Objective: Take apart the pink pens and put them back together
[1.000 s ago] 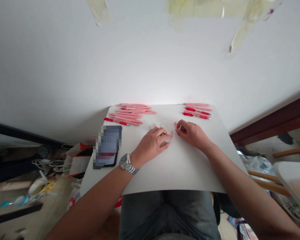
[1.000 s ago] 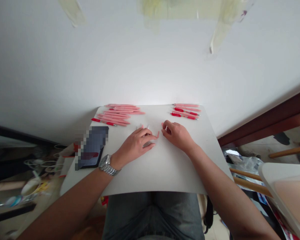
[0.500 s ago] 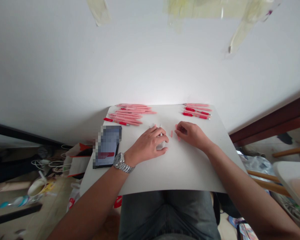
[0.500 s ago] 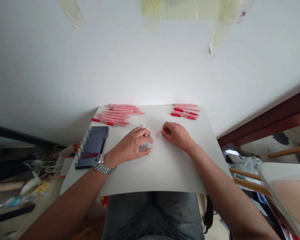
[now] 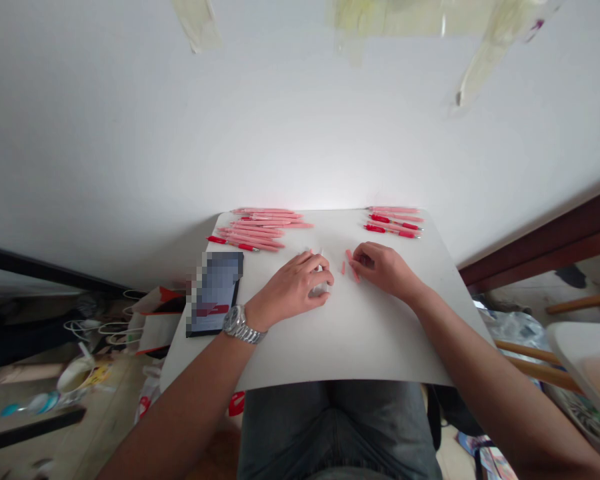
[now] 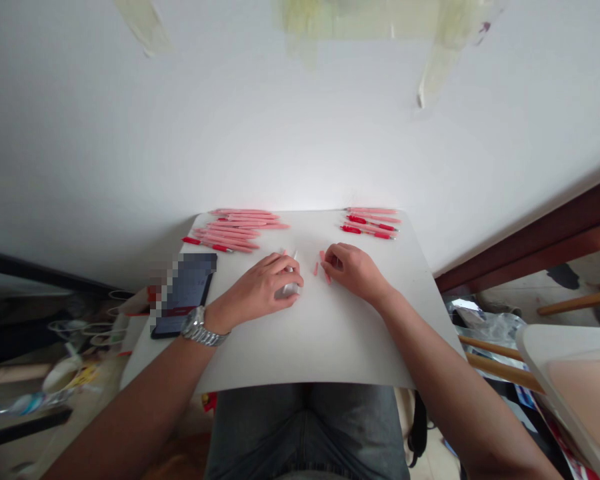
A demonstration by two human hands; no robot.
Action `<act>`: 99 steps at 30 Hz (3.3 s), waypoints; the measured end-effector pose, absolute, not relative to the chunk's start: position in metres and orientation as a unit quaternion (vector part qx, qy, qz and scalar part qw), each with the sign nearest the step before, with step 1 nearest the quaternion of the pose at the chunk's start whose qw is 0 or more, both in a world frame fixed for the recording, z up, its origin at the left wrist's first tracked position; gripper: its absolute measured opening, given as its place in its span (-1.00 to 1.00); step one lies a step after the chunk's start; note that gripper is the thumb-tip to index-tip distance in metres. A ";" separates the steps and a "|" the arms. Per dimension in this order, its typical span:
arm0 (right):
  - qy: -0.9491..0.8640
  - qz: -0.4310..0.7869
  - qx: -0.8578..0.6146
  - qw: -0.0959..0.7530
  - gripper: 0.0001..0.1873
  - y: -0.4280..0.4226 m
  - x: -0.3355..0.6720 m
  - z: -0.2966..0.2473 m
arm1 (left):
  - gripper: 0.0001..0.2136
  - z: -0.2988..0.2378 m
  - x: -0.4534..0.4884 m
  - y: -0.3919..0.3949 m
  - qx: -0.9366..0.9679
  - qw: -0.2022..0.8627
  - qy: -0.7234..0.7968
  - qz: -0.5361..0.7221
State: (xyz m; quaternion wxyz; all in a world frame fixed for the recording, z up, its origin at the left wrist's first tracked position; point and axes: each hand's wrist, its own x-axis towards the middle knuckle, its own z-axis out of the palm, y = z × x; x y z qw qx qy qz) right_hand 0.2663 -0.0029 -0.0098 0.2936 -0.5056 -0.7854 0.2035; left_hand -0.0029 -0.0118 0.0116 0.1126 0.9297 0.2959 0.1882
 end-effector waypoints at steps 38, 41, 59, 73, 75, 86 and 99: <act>-0.796 0.158 -0.507 0.289 -0.87 -0.003 0.253 -0.019 | -0.92 0.009 0.001 0.000 0.831 0.056 0.481 0.274; -0.796 0.149 -0.510 0.290 -0.85 -0.003 0.253 -0.019 | -0.90 0.009 -0.005 0.000 0.813 0.050 0.520 0.257; -0.738 0.181 -0.557 0.337 -0.79 -0.001 0.261 -0.011 | -0.92 0.016 -0.021 0.000 0.782 -0.016 0.604 0.154; -0.650 0.218 -0.616 0.388 -0.62 0.008 0.264 -0.014 | -0.93 0.008 -0.022 0.007 0.778 0.005 0.602 0.182; -0.647 0.221 -0.615 0.393 -0.61 0.009 0.264 -0.014 | -0.92 0.007 -0.022 0.008 0.778 0.007 0.599 0.191; -0.634 0.232 -0.619 0.401 -0.63 0.010 0.265 -0.014 | -0.91 0.007 -0.022 0.009 0.780 0.010 0.593 0.202; -0.637 0.232 -0.620 0.396 -0.62 0.010 0.265 -0.014 | -0.92 0.009 -0.015 0.005 0.788 0.039 0.563 0.246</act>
